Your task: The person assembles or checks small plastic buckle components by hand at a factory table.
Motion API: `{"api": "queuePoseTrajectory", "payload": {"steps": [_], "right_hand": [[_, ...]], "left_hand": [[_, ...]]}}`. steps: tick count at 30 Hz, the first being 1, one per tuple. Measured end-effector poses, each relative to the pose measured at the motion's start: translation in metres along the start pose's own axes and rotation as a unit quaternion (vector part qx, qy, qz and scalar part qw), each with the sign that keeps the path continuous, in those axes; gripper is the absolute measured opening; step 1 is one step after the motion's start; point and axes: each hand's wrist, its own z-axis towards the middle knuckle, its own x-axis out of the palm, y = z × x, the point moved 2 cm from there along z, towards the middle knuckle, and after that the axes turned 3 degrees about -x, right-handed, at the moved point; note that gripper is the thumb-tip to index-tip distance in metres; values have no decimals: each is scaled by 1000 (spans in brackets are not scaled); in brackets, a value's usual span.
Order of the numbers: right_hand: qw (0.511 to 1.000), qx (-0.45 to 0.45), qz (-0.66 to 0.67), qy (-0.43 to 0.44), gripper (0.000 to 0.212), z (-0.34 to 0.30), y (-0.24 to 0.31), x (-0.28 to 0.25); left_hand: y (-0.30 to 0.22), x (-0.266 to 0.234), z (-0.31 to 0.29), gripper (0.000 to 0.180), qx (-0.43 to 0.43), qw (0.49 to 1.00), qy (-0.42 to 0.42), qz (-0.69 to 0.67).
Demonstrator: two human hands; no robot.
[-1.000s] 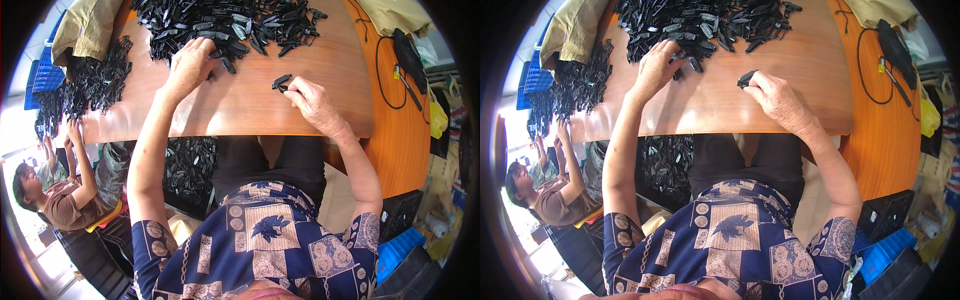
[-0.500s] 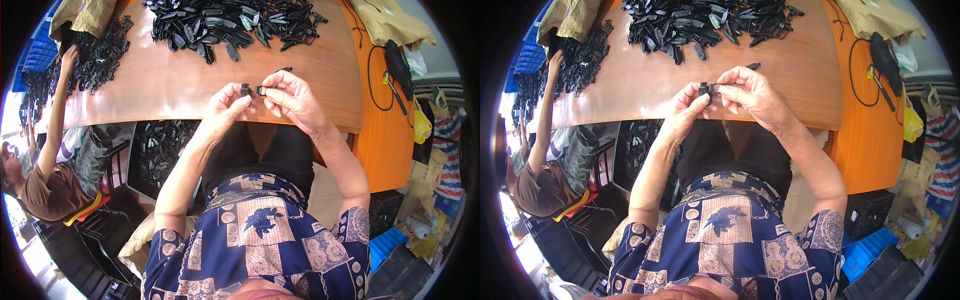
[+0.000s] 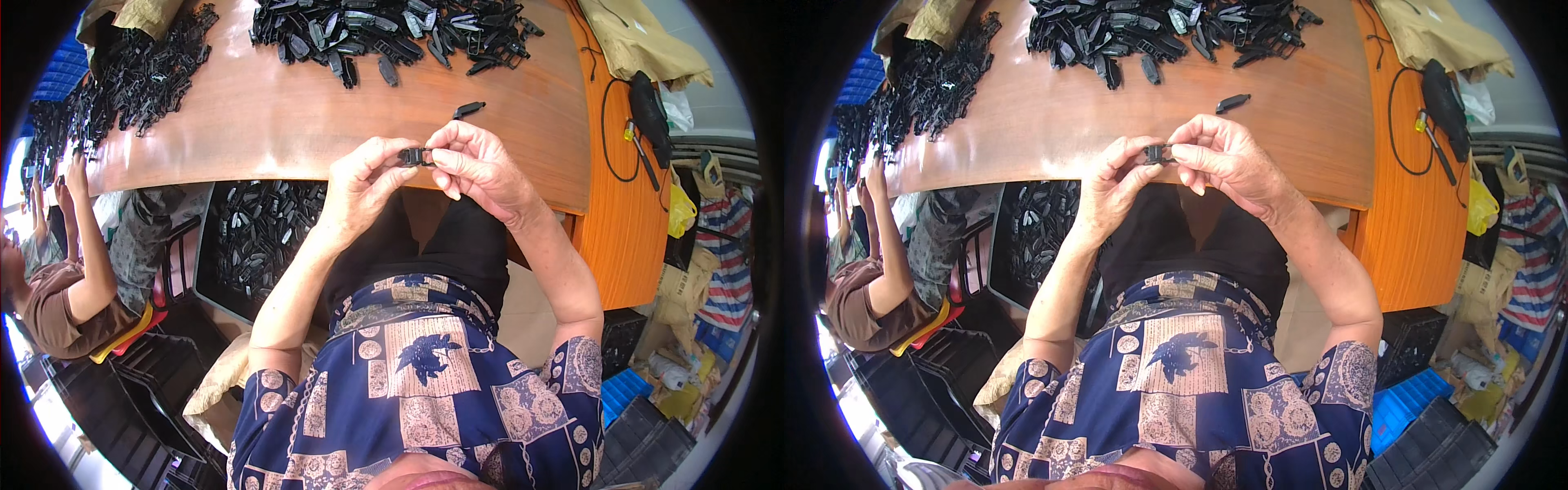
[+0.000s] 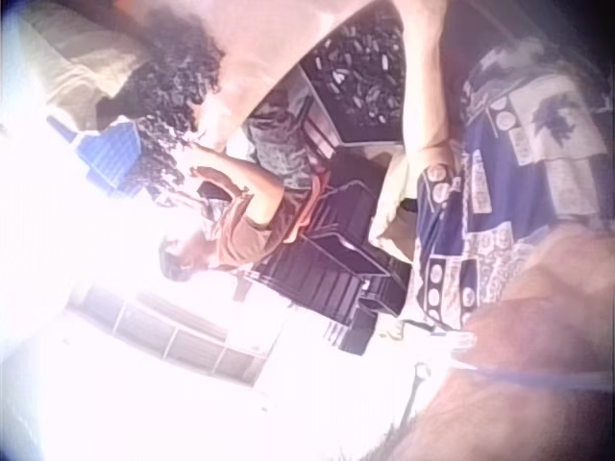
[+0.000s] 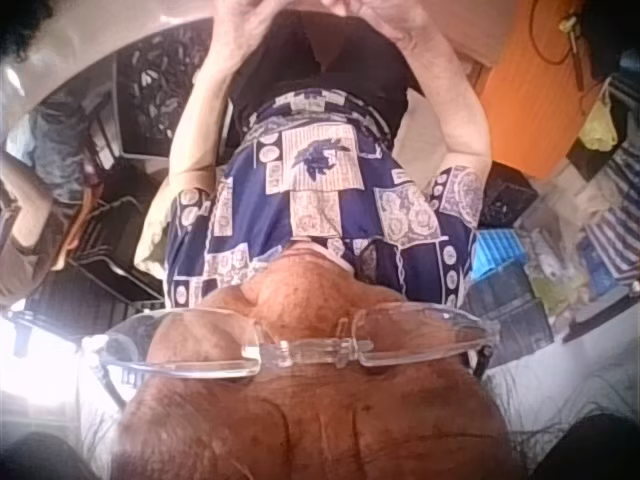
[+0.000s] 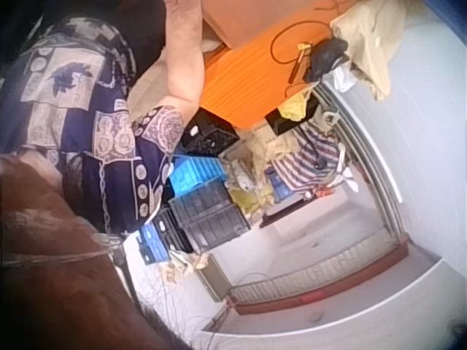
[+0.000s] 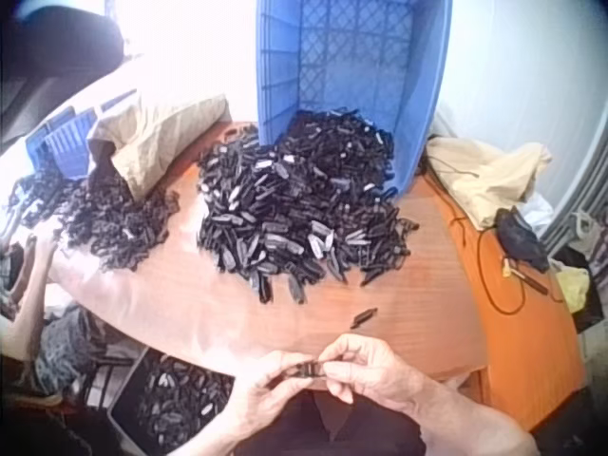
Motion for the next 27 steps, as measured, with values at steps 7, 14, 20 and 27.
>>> {"api": "queuePoseTrajectory", "payload": {"steps": [7, 14, 20, 27], "right_hand": [[993, 66, -97, -8, 13, -4, 10, 9], [989, 130, -74, 4, 13, -9, -4, -4], [994, 105, 41, 10, 33, -8, -15, 4], [971, 114, 132, 164, 39, -15, -32, 16]], "left_hand": [[-27, -5, -7, 27, 118, 958, -2, 261], [-29, 3, -13, 25, 145, 949, -4, 279], [-9, 8, -6, 21, 125, 989, -13, 84], [-5, 19, -23, 41, -239, 878, 34, -413]]}}
